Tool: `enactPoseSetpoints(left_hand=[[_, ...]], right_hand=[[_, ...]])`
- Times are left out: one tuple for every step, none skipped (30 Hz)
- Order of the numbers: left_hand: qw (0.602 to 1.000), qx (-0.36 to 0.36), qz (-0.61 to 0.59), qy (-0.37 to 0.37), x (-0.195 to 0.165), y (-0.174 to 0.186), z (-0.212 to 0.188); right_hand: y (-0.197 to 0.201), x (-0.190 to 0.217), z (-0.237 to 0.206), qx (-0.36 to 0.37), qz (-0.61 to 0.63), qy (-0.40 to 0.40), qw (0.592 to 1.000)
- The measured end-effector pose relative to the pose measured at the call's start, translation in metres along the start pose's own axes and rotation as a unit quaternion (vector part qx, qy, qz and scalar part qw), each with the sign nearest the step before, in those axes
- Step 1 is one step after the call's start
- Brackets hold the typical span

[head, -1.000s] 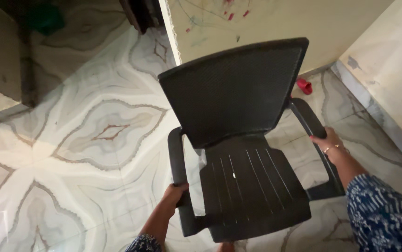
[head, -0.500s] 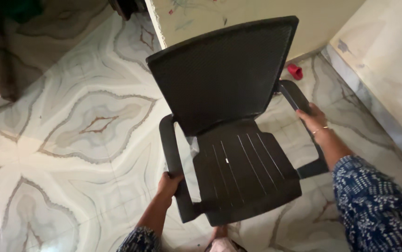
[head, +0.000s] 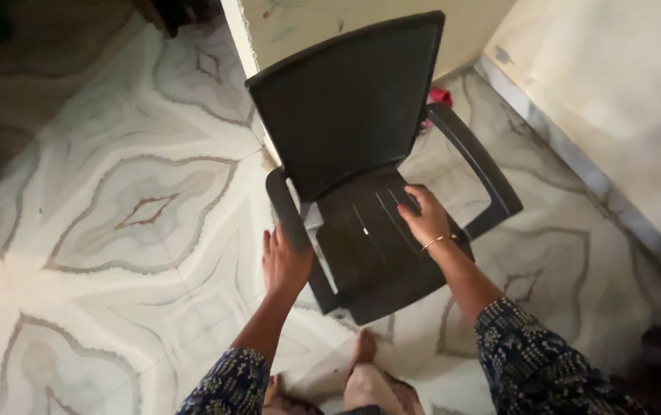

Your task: The person sets aside papers and a yellow bottle from a small dark table, drapes a crocheted lace cloth over the table and smooths it into place, then carries plastic chairs one at a time and repositions them around the room.

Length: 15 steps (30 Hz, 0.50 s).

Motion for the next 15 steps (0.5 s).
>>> enactPoseSetpoints(left_hand=[[1.000, 0.013, -0.001, -0.011, -0.004, 0.007, -0.002], [0.999, 0.020, 0.008, -0.042, -0.009, 0.016, -0.003], [0.997, 0.029, 0.016, -0.076, -0.014, 0.024, -0.004], [0.993, 0.039, 0.024, -0.109, -0.018, 0.031, -0.007], [0.991, 0.040, 0.023, -0.129, -0.020, 0.039, -0.008], [0.988, 0.041, 0.022, -0.148, -0.023, 0.045, -0.010], [0.985, 0.044, 0.019, -0.165, -0.024, 0.050, -0.016], [0.983, 0.058, 0.018, -0.175, -0.023, 0.054, -0.021], [0.980, 0.070, 0.017, -0.185, -0.022, 0.058, -0.024], [0.978, 0.079, 0.015, -0.192, -0.022, 0.062, -0.028], [0.974, 0.085, 0.011, -0.209, -0.022, 0.067, -0.034], [0.970, 0.091, 0.009, -0.226, -0.022, 0.072, -0.041], [0.965, 0.097, 0.007, -0.243, -0.022, 0.077, -0.046], [0.962, 0.103, 0.014, -0.251, -0.022, 0.080, -0.051], [0.960, 0.108, 0.021, -0.258, -0.022, 0.084, -0.057]], right_hand=[[-0.001, 0.011, -0.016, -0.011, -0.004, 0.029, 1.000], [-0.003, 0.020, -0.030, -0.024, -0.007, 0.057, 0.998], [-0.003, 0.025, -0.042, -0.033, -0.012, 0.054, 0.998], [-0.004, 0.029, -0.056, -0.041, -0.016, 0.049, 0.998], [-0.005, 0.032, -0.069, -0.051, -0.021, 0.043, 0.998], [-0.004, 0.038, -0.081, -0.074, -0.028, 0.047, 0.996], [-0.003, 0.043, -0.093, -0.095, -0.038, 0.049, 0.994], [-0.002, 0.049, -0.108, -0.113, -0.048, 0.053, 0.991], [-0.001, 0.053, -0.124, -0.125, -0.028, 0.043, 0.991], [0.000, 0.060, -0.137, -0.136, -0.008, 0.037, 0.990], [0.001, 0.067, -0.151, -0.146, 0.013, 0.031, 0.989], [0.000, 0.075, -0.163, -0.149, 0.012, 0.019, 0.989], [0.001, 0.082, -0.176, -0.152, 0.011, 0.007, 0.988], [0.001, 0.089, -0.188, -0.155, 0.010, -0.004, 0.988], [0.001, 0.096, -0.199, -0.153, 0.005, -0.016, 0.988]])
Point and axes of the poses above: each hand's wrist, its own z-axis towards the middle knuckle, its own y-axis out of the back of the hand, x = y × z, the point moved 7 cm from there along z, towards the middle knuckle, and after that the axes turned 8 degrees about -y, right-handed, at the moved point
